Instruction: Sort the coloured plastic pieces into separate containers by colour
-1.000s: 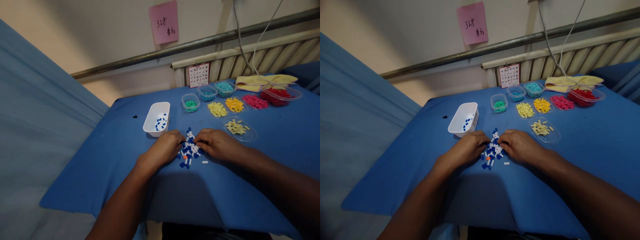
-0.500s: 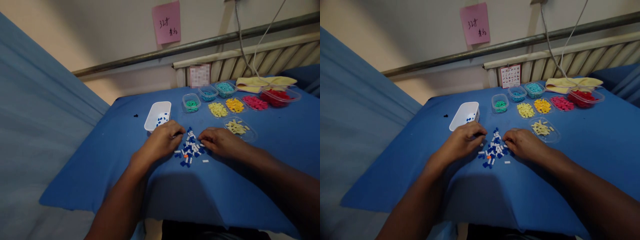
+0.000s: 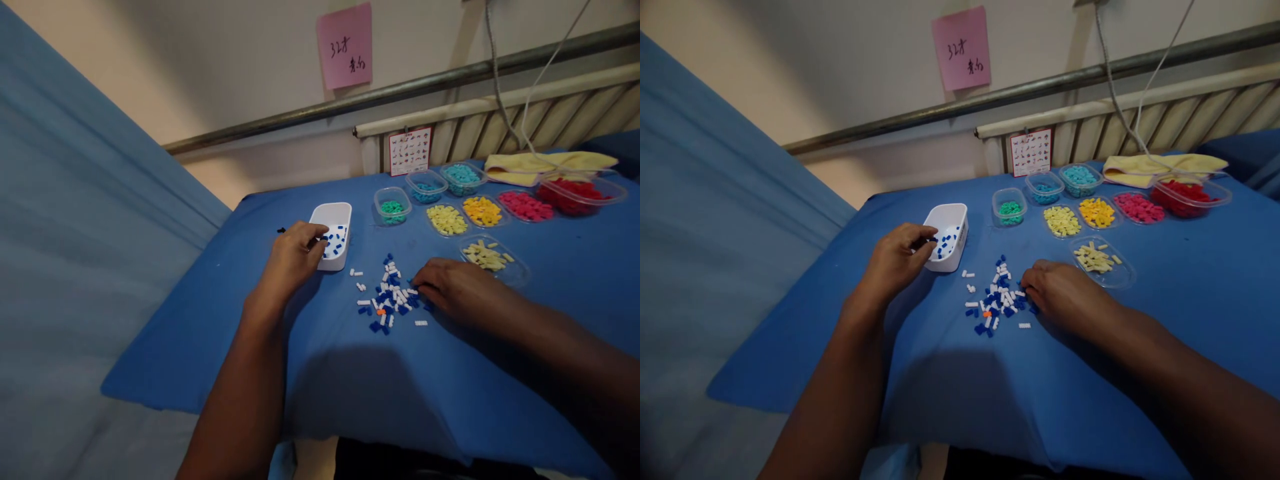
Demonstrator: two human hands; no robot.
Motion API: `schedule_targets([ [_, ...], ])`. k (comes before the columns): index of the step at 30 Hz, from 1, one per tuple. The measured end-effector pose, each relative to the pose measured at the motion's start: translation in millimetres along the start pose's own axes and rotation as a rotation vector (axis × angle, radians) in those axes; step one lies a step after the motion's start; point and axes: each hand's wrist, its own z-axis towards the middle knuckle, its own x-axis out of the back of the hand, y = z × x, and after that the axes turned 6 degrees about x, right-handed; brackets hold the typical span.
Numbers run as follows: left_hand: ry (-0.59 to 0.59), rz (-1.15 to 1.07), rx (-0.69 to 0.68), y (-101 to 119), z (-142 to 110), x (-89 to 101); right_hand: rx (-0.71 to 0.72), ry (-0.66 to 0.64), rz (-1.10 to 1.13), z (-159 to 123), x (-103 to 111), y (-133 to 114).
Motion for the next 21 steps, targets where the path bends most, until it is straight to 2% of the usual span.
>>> schedule_targets([
  [4,0.118,-0.007,-0.069,-4.7,0.5,-0.7,0.004,-0.060,-0.118,-1.3,0.8,-1.2],
  [6,0.179,-0.012,-0.051,-8.7,1.8,-3.2,0.009,-0.067,-0.110,-1.9,2.8,-1.3],
  [9,0.205,-0.079,0.092,-21.0,5.7,-13.8,0.015,-0.080,-0.077,-3.4,6.8,-0.2],
  [12,0.181,-0.230,0.273,-35.1,10.4,-29.3,0.004,-0.089,-0.061,-4.3,9.6,1.9],
  [15,0.152,-0.397,0.397,-40.4,13.7,-40.0,-0.017,-0.050,-0.053,-2.6,10.0,3.1],
  [18,0.150,-0.469,0.456,-35.9,14.4,-42.7,-0.058,-0.011,-0.034,1.7,9.9,2.3],
  [21,0.220,-0.509,0.451,-32.7,13.7,-44.9,-0.122,0.013,0.013,5.0,10.6,1.2],
])
